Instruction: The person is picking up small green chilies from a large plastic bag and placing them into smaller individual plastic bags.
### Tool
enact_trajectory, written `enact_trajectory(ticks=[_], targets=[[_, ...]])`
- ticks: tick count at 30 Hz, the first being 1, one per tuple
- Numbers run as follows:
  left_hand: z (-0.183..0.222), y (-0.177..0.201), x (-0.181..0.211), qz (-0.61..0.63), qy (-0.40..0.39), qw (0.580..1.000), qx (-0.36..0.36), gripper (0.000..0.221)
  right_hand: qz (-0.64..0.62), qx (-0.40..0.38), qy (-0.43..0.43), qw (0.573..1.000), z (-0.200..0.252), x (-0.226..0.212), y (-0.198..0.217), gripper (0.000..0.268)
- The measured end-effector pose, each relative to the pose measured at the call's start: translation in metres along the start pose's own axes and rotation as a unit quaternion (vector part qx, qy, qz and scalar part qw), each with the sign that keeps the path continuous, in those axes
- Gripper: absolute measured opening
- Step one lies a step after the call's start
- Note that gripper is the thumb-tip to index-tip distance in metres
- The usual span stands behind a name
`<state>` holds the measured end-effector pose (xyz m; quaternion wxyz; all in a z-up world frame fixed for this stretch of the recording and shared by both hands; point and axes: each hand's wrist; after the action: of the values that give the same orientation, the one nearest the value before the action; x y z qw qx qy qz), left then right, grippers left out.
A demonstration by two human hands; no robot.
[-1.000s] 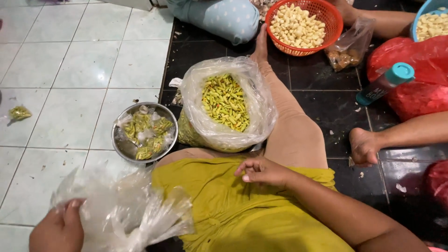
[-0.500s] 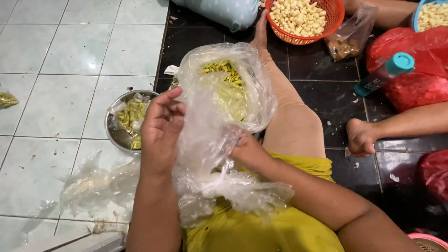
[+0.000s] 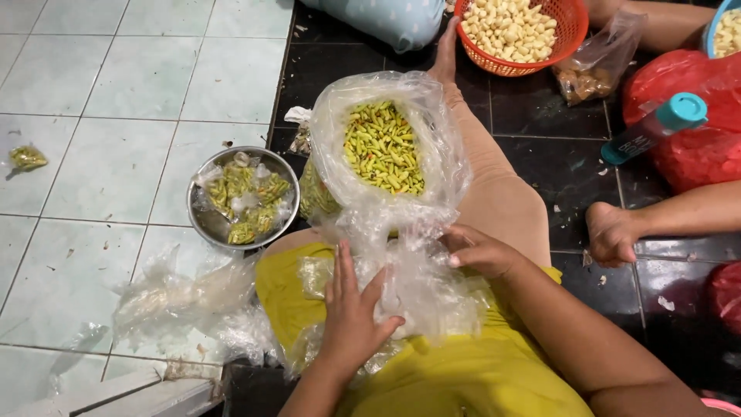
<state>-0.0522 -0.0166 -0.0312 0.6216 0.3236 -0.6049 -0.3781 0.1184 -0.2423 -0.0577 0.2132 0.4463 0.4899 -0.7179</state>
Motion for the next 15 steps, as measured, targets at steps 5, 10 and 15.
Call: enact_trajectory(ticks=[5,10,15], targets=[[-0.002,0.000,-0.015,-0.013,-0.013,0.996,0.088,0.039,0.026,0.192,-0.096,0.976,0.007,-0.007,-0.007,0.092],[0.026,0.065,-0.057,0.068,0.040,0.982,0.174,0.037,0.148,0.022,-0.073,0.986,0.001,-0.007,-0.013,0.091],[0.117,0.132,-0.160,0.162,0.164,0.941,0.249,0.035,0.174,-0.023,-0.077,0.981,0.004,0.033,0.005,0.076]])
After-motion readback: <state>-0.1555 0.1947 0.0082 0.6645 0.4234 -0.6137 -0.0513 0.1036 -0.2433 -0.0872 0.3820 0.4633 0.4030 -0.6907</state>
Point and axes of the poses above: each hand's wrist, its own z-axis away from the middle knuckle, its own y-axis out of the back of the hand, x = y × z, and after that the axes turned 6 degrees about -y, right-handed
